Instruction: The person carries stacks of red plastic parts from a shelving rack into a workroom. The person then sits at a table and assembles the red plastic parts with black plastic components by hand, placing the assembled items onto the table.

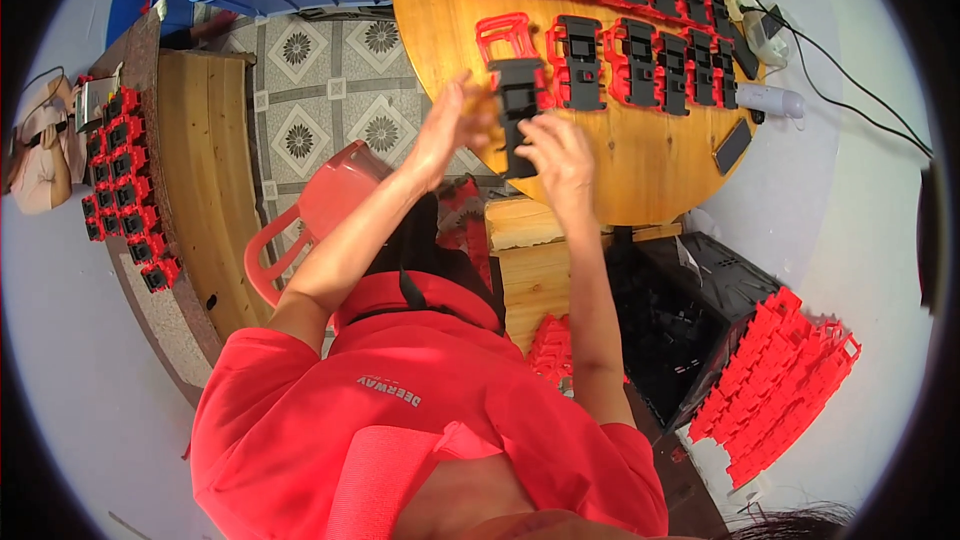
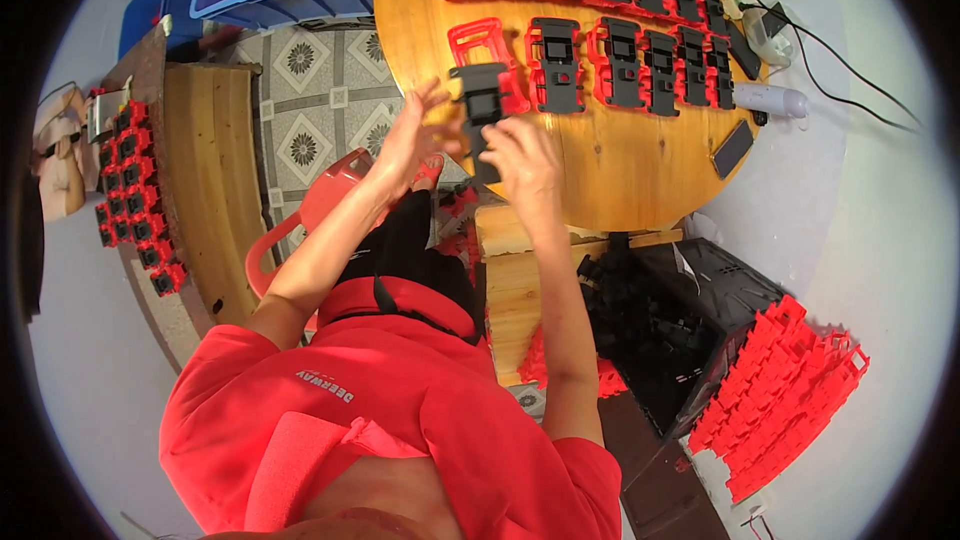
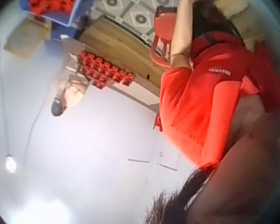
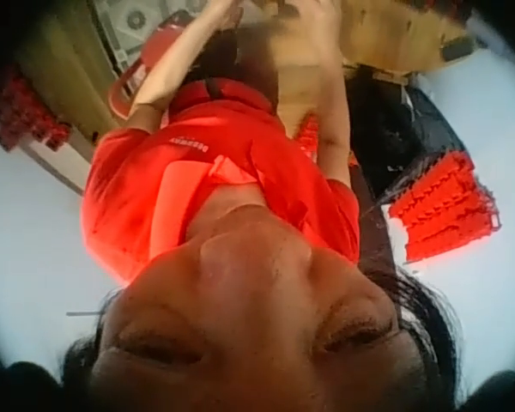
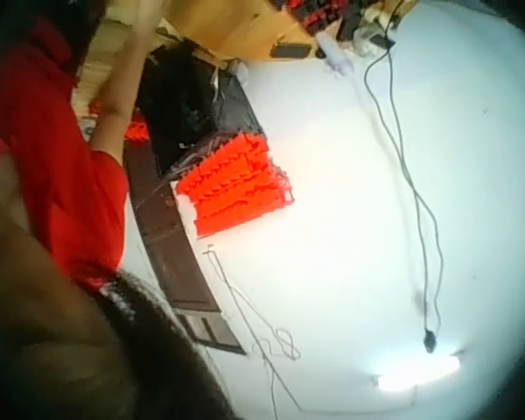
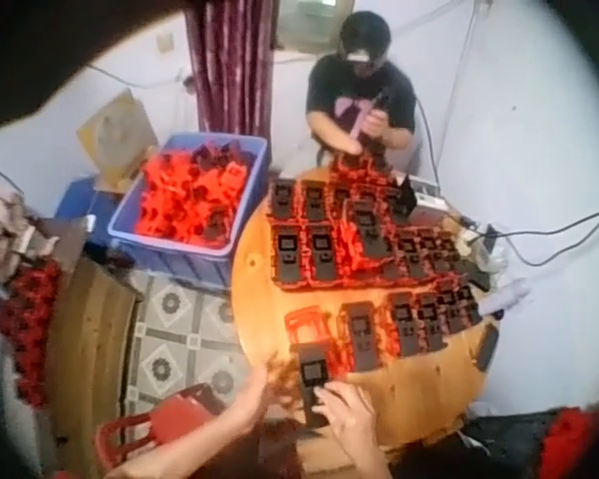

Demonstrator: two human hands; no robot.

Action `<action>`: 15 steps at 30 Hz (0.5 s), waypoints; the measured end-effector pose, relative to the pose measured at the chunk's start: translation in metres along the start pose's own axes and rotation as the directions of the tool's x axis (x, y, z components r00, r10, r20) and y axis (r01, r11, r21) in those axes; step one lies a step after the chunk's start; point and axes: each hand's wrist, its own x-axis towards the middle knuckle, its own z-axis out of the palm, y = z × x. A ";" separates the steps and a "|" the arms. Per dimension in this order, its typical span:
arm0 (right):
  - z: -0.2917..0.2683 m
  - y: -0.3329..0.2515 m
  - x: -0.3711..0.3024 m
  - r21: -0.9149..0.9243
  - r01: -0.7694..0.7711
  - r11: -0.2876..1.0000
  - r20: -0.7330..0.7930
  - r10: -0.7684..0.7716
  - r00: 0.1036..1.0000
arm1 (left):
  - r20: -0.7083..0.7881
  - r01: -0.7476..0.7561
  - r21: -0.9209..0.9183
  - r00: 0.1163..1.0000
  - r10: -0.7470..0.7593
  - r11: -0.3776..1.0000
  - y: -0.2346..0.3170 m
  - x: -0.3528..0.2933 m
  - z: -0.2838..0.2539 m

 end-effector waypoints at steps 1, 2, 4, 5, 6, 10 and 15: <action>-0.003 0.004 0.011 0.007 0.010 1.000 0.005 -0.010 1.000 | -0.076 -0.071 0.057 0.994 0.076 0.996 -0.004 0.016 -0.012; -0.005 0.012 0.023 -0.106 0.060 0.993 0.009 -0.059 0.998 | -0.079 -0.074 0.054 0.994 0.078 0.996 -0.007 0.032 -0.019; 0.000 0.025 0.040 -0.243 0.124 0.962 0.016 -0.124 0.992 | -0.137 -0.078 0.063 0.987 0.087 0.995 -0.011 0.056 -0.025; 0.005 0.030 0.047 -0.243 0.128 0.962 0.017 -0.127 0.992 | -0.139 -0.081 0.061 0.986 0.089 0.995 -0.010 0.063 -0.024; 0.010 0.034 0.052 -0.247 0.128 0.961 0.028 -0.125 0.992 | -0.135 -0.066 0.055 0.988 0.073 0.996 -0.011 0.070 -0.023; 0.023 0.043 0.062 -0.227 0.121 0.966 0.074 -0.106 0.992 | -0.135 -0.029 0.022 0.990 0.032 0.999 -0.012 0.085 -0.020; 0.029 0.054 0.064 -0.225 0.108 0.968 0.123 -0.082 0.989 | -0.143 -0.001 -0.008 0.990 0.000 1.000 -0.013 0.092 -0.018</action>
